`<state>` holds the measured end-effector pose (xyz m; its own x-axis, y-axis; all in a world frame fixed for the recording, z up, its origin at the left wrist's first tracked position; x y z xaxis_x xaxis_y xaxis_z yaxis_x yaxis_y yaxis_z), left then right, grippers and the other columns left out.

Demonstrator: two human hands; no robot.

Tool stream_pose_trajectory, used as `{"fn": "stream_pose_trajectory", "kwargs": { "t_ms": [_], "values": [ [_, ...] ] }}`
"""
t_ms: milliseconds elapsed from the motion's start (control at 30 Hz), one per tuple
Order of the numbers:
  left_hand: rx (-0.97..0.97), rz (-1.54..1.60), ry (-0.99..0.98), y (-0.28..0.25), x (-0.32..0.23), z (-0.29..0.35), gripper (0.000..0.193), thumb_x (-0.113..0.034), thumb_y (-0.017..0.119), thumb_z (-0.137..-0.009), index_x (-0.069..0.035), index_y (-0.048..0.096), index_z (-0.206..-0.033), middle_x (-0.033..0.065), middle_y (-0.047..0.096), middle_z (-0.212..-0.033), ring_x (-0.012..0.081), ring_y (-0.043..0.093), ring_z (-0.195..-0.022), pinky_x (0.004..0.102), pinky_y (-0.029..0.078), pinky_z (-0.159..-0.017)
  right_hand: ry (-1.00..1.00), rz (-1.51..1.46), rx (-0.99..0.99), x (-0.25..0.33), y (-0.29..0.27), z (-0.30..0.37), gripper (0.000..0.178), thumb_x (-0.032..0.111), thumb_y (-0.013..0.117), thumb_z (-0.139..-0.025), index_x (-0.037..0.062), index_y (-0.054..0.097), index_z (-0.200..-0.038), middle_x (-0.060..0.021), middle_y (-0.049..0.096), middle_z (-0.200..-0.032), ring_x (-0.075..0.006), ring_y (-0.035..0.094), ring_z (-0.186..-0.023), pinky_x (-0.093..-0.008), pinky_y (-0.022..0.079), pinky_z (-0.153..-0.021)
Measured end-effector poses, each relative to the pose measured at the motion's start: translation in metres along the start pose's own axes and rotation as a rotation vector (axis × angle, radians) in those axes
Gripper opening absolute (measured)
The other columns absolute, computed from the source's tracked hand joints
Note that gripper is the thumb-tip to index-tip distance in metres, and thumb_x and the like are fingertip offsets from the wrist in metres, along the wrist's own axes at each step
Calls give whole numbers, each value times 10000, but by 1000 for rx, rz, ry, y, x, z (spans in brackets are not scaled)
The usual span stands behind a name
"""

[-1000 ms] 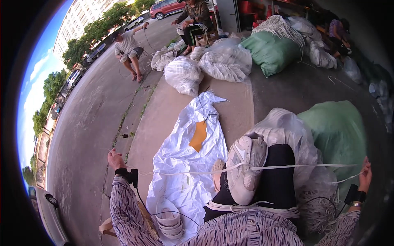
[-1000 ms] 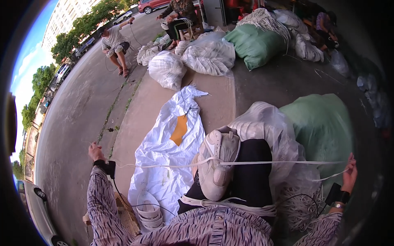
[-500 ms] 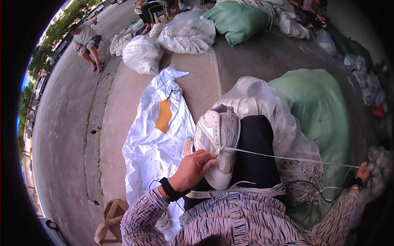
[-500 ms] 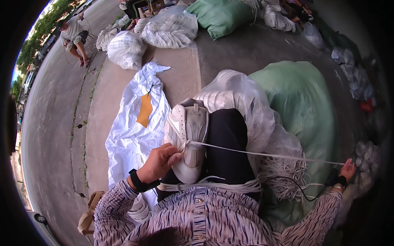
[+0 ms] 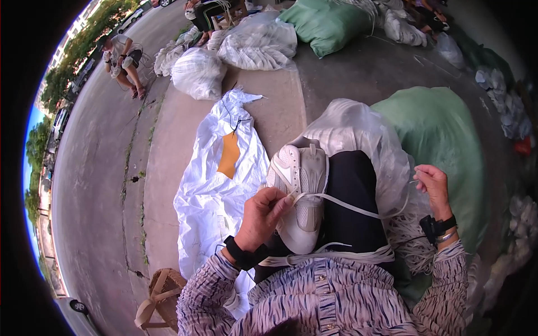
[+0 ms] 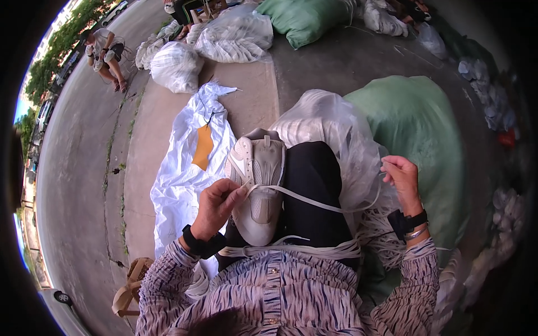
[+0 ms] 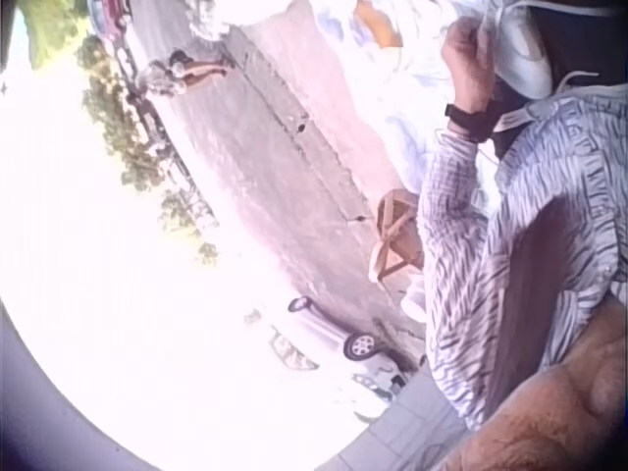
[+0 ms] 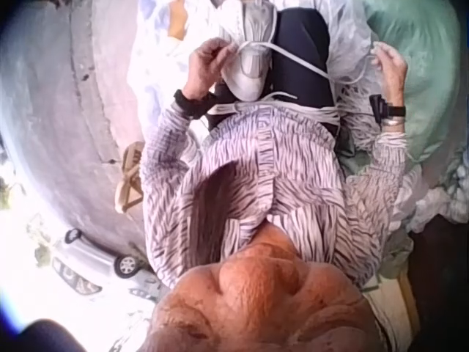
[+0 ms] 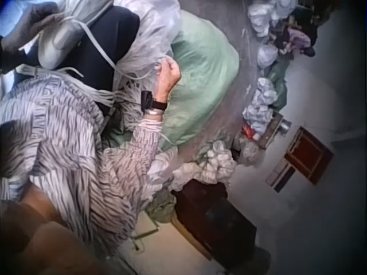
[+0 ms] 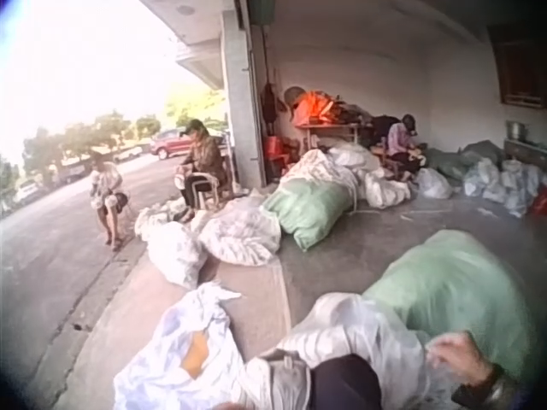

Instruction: Insert and thread laces through the eyelets of a shoe.

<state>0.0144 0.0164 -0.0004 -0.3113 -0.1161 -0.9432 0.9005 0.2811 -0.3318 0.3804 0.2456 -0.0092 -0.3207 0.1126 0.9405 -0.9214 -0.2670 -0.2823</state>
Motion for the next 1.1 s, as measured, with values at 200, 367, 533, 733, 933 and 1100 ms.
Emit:
{"fn": "stream_pose_trajectory", "kwargs": {
  "t_ms": [200, 367, 533, 733, 933, 1100],
  "values": [
    [38, -20, -118, -3, 2, -8, 177, -195, 616, -868, -20, 639, -851, 44, 599, -671, 96, 537, -636, 242, 436, -598, -411, 93, 446, 101, 150, 46, 205, -22, 572, -826, -13, 613, -1027, -70, 652, -778, -100, 613, -679, -220, 492, -626],
    [95, 241, -226, 2, 2, -15, 134, -124, 594, -813, -7, 617, -752, -17, 556, -637, 53, 485, -606, 218, 396, -553, -284, 21, 567, 98, 197, 53, 145, 9, 585, -813, -2, 606, -956, -82, 654, -696, -137, 626, -608, -250, 492, -570],
    [52, 184, -214, -7, 1, -11, 148, -124, 589, -810, -7, 602, -721, -36, 539, -639, 37, 463, -604, 205, 376, -539, -509, 340, 532, 93, 207, 64, 54, 61, 605, -808, 7, 609, -803, -106, 622, -640, -184, 619, -566, -294, 473, -518],
    [6, 170, -284, -7, -6, -6, 123, -129, 591, -802, -24, 605, -740, -14, 561, -636, 85, 500, -592, 235, 400, -551, -280, 325, 641, 79, 218, 68, 95, 68, 613, -825, -25, 596, -817, -94, 622, -623, -146, 607, -487, -272, 462, -453],
    [-193, -429, 217, -8, -43, -14, 74, -101, 592, -788, -50, 587, -734, 42, 586, -652, 175, 543, -609, 271, 426, -576, -267, 358, 610, 82, 219, 64, 135, 123, 583, -829, 7, 592, -760, -141, 598, -561, -245, 619, -473, -358, 499, -524],
    [-18, 216, -223, -1, -11, -13, 169, -105, 568, -853, -4, 566, -717, -26, 533, -663, 26, 453, -602, 181, 366, -538, -229, 315, 610, 83, 217, 61, 128, 79, 587, -847, -27, 570, -777, -121, 608, -595, -203, 621, -459, -296, 459, -406]
  ]
}}
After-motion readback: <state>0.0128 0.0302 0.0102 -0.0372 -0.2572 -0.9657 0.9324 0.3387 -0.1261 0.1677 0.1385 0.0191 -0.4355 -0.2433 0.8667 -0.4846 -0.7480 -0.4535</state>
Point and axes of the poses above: each hand's wrist, its own z-axis away from the middle knuckle, its own y-axis out of the palm, x = y × z, the point moved 6 cm from there along -z, towards the middle knuckle
